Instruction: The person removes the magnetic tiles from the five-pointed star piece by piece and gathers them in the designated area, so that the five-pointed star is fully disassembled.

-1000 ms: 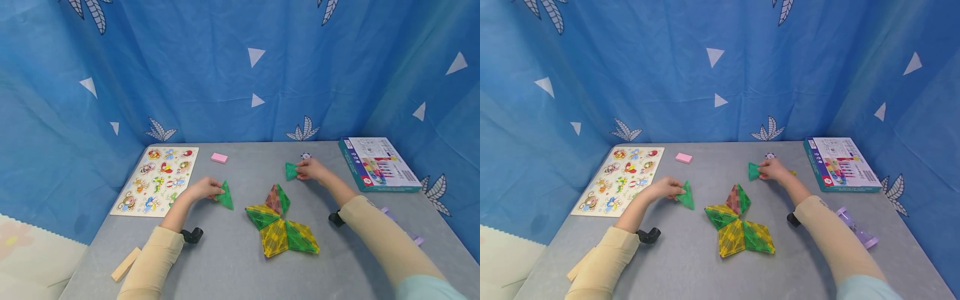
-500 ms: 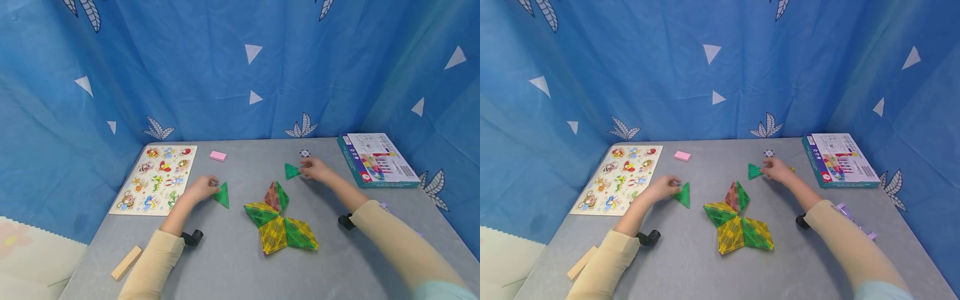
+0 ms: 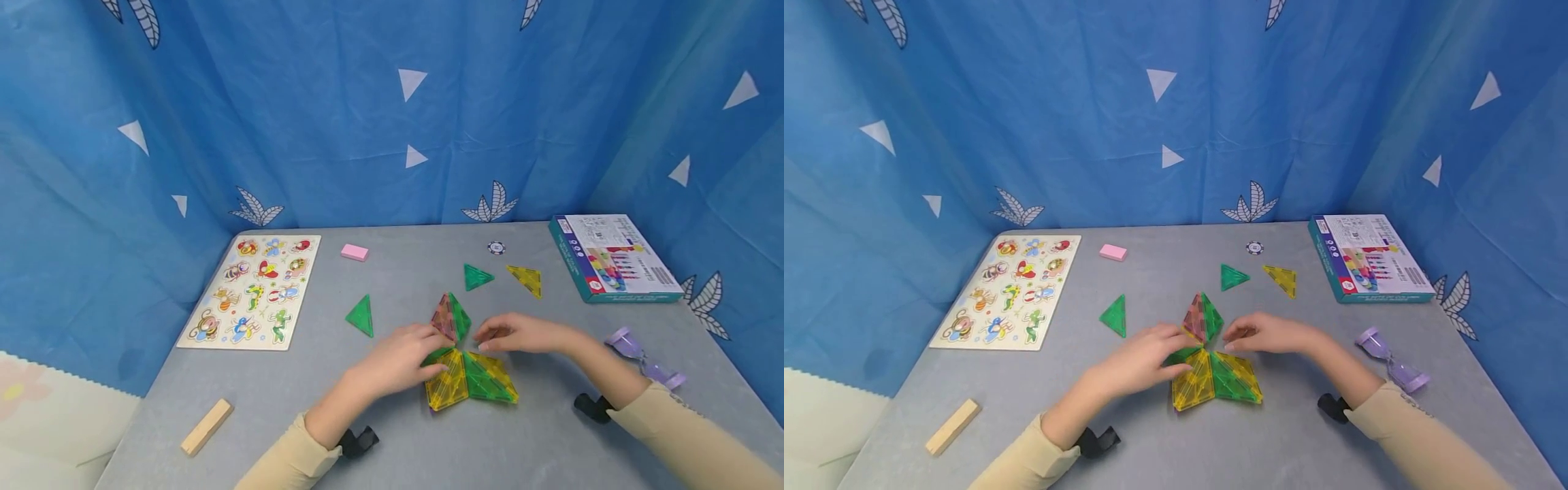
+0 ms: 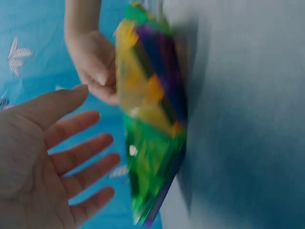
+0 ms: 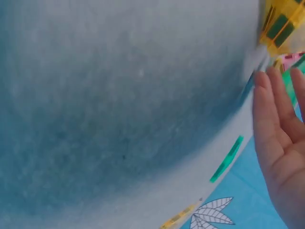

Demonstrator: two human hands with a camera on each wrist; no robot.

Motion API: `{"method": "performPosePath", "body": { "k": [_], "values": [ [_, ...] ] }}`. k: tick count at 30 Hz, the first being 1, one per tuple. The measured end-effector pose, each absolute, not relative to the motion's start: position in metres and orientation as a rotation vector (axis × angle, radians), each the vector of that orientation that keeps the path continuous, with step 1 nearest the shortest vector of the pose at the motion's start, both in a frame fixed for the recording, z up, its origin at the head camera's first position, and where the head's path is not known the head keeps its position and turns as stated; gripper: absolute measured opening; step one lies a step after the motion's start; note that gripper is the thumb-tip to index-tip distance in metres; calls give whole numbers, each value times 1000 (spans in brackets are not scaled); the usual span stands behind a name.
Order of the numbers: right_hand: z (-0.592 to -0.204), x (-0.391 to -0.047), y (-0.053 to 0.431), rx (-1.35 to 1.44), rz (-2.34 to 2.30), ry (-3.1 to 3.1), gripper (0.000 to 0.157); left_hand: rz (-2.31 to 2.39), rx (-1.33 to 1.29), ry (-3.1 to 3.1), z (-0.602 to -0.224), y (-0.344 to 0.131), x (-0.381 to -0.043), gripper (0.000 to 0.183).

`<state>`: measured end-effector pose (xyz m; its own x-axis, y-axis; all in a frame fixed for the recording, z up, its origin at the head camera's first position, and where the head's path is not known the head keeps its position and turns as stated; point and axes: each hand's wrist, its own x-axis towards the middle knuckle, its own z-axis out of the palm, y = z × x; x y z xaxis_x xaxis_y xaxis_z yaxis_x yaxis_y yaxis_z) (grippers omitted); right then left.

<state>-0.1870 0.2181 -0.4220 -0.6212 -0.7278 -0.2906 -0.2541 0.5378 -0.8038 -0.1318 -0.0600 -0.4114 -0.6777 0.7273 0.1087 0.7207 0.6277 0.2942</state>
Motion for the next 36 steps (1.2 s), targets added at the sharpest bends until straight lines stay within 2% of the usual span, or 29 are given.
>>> {"method": "performPosePath", "body": {
  "k": [12, 18, 36],
  "values": [
    [-421, -174, 207, -903, -829, 2145, 31, 250, 1067, 2978, -428, -35, -120, 49],
    [-421, -174, 205, -896, -831, 2120, 23, 369, 994, 2969, -434, -29, -120, 44],
    [-422, -166, 203, -942, -866, 2225, 25, 667, 983, 2904, -441, -30, -123, 32]
  ]
}}
